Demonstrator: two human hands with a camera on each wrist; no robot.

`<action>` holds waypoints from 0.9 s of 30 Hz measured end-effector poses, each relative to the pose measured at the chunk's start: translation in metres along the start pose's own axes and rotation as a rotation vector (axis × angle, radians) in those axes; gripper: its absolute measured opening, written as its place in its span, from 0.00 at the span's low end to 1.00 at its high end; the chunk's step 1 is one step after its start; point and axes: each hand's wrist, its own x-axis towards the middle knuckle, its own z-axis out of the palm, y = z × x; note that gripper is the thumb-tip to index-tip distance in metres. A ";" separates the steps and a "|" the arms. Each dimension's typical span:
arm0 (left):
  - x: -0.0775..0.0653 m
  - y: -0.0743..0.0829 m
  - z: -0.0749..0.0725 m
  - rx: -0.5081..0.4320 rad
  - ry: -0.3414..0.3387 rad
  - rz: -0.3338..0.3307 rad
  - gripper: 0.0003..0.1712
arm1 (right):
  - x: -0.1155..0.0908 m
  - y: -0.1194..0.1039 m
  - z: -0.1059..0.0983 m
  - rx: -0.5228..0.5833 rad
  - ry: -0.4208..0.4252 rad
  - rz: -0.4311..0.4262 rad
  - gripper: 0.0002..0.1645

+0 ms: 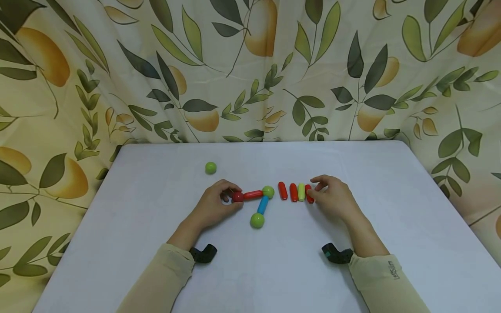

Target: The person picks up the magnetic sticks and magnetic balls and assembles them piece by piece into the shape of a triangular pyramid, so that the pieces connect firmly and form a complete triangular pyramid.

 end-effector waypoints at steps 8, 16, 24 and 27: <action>0.000 0.000 -0.001 -0.019 -0.010 -0.024 0.18 | 0.001 -0.001 0.003 -0.024 -0.026 0.008 0.29; 0.002 0.002 -0.003 -0.012 -0.025 -0.029 0.19 | 0.001 -0.001 0.004 -0.054 -0.017 0.028 0.28; 0.001 0.002 -0.004 -0.020 -0.011 -0.019 0.13 | 0.002 -0.001 0.005 -0.081 -0.015 0.067 0.28; 0.000 0.001 -0.004 -0.037 -0.012 -0.020 0.11 | 0.002 -0.002 0.005 -0.077 -0.016 0.078 0.28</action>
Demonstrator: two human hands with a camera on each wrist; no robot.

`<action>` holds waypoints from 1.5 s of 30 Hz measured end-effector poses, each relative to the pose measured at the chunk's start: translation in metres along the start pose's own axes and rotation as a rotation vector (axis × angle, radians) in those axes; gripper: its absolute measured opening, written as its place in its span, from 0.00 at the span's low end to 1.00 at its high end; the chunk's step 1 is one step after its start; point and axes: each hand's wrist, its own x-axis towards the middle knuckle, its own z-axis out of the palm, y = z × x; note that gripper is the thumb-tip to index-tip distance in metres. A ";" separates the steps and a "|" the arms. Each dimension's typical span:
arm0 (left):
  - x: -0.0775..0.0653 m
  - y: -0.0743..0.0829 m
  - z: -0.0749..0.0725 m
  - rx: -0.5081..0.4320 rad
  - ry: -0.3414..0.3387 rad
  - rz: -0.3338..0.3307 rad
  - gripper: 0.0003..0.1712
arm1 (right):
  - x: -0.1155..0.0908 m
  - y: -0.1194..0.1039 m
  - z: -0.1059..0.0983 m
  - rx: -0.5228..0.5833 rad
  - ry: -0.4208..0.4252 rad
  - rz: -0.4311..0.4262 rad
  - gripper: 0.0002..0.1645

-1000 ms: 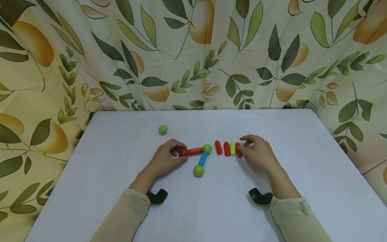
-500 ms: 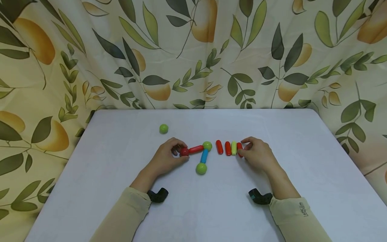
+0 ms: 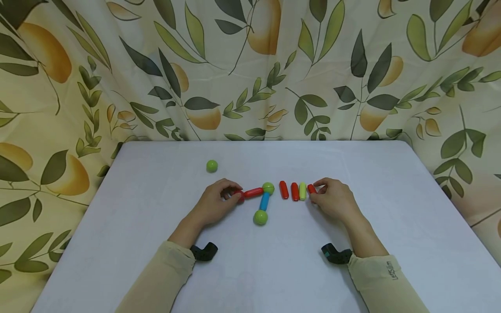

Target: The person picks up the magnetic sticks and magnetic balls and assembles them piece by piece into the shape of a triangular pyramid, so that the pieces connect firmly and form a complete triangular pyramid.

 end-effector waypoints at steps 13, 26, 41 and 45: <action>0.002 -0.005 -0.001 -0.007 -0.009 0.011 0.09 | -0.004 -0.002 -0.003 0.068 0.070 -0.042 0.27; 0.001 -0.003 -0.002 -0.031 -0.037 0.014 0.08 | -0.013 -0.023 0.000 0.133 0.119 -0.156 0.25; 0.000 -0.002 -0.001 -0.041 -0.079 0.021 0.05 | -0.026 -0.046 0.022 0.176 0.090 -0.352 0.21; -0.001 -0.003 -0.001 -0.046 -0.094 0.019 0.06 | -0.027 -0.049 0.025 0.173 0.073 -0.390 0.21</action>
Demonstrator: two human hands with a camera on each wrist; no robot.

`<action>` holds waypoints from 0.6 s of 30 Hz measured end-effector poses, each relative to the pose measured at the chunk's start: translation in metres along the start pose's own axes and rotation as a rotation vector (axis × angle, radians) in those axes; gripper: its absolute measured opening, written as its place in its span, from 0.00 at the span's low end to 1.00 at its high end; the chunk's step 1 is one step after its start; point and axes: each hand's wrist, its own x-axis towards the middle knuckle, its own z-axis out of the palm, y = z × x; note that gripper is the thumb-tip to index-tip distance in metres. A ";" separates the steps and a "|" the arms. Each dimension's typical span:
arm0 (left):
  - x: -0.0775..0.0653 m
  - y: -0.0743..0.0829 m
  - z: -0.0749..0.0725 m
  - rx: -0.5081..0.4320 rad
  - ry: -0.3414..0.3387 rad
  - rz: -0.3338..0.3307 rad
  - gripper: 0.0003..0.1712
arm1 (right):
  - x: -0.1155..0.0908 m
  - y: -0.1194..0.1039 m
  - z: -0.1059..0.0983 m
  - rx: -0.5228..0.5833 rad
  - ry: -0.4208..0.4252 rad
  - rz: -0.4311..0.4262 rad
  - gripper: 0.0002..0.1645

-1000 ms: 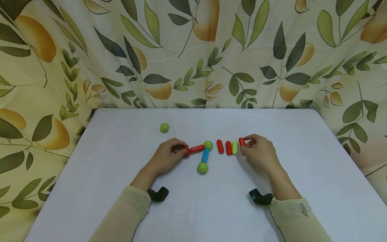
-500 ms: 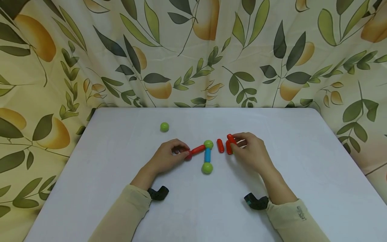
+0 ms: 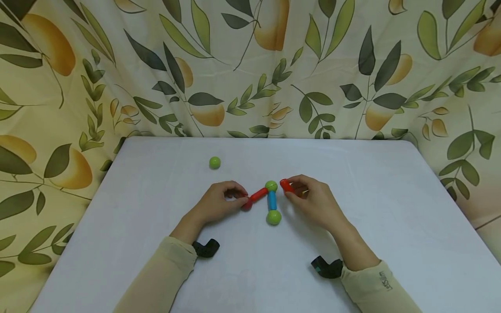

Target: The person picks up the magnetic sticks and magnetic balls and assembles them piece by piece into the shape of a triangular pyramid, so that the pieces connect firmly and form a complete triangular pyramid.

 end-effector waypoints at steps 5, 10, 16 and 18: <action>0.000 -0.001 0.000 -0.008 -0.041 0.013 0.10 | -0.001 -0.002 0.004 0.005 -0.030 -0.081 0.22; -0.001 -0.001 0.000 -0.020 -0.068 0.029 0.13 | -0.002 -0.005 0.009 0.020 -0.070 -0.153 0.22; -0.001 -0.001 0.000 0.001 -0.079 0.063 0.17 | -0.005 -0.007 0.015 0.042 -0.080 -0.240 0.21; -0.001 0.000 0.000 0.015 -0.087 0.077 0.19 | -0.006 -0.008 0.017 0.042 -0.076 -0.255 0.21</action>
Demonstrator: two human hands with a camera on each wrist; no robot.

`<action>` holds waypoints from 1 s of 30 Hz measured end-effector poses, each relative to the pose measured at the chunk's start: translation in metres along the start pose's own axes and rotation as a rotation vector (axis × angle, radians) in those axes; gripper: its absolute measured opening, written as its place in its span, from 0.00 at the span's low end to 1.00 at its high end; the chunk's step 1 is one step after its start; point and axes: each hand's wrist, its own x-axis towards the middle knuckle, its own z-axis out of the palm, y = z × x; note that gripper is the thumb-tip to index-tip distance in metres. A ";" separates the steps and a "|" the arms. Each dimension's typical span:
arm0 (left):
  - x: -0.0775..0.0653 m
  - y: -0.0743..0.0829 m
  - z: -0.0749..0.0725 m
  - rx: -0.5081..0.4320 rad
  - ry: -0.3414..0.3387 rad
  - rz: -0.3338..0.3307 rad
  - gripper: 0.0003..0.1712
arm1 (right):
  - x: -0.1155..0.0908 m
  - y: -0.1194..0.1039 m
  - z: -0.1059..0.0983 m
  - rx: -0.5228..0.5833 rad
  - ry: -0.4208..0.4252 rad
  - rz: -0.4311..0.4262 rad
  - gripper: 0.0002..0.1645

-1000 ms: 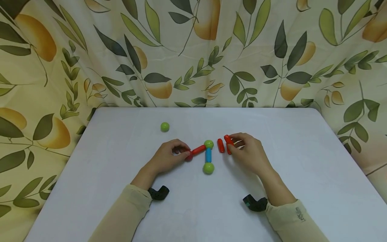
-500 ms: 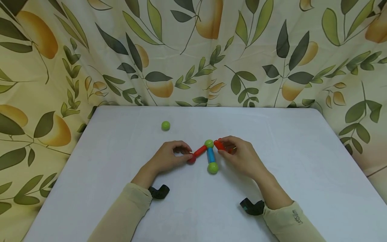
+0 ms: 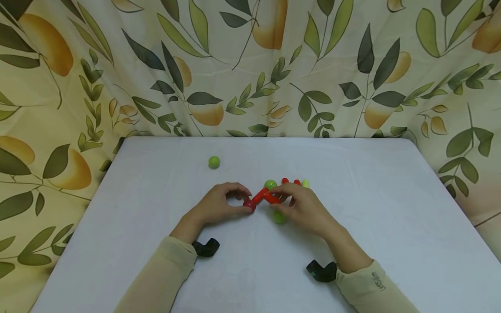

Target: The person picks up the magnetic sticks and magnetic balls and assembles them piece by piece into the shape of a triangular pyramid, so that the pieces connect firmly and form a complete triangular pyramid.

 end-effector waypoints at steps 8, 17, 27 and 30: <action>0.001 0.003 -0.001 0.036 -0.035 0.040 0.26 | 0.000 -0.004 0.008 -0.057 -0.013 -0.062 0.19; -0.003 0.004 0.000 0.018 -0.065 0.054 0.25 | -0.002 -0.004 0.017 -0.130 -0.053 -0.043 0.19; -0.002 0.003 0.000 0.032 -0.056 0.124 0.20 | -0.003 -0.004 0.021 -0.215 -0.082 -0.023 0.16; -0.001 0.002 0.000 0.041 -0.054 0.125 0.20 | -0.002 -0.005 0.021 -0.200 -0.081 -0.021 0.19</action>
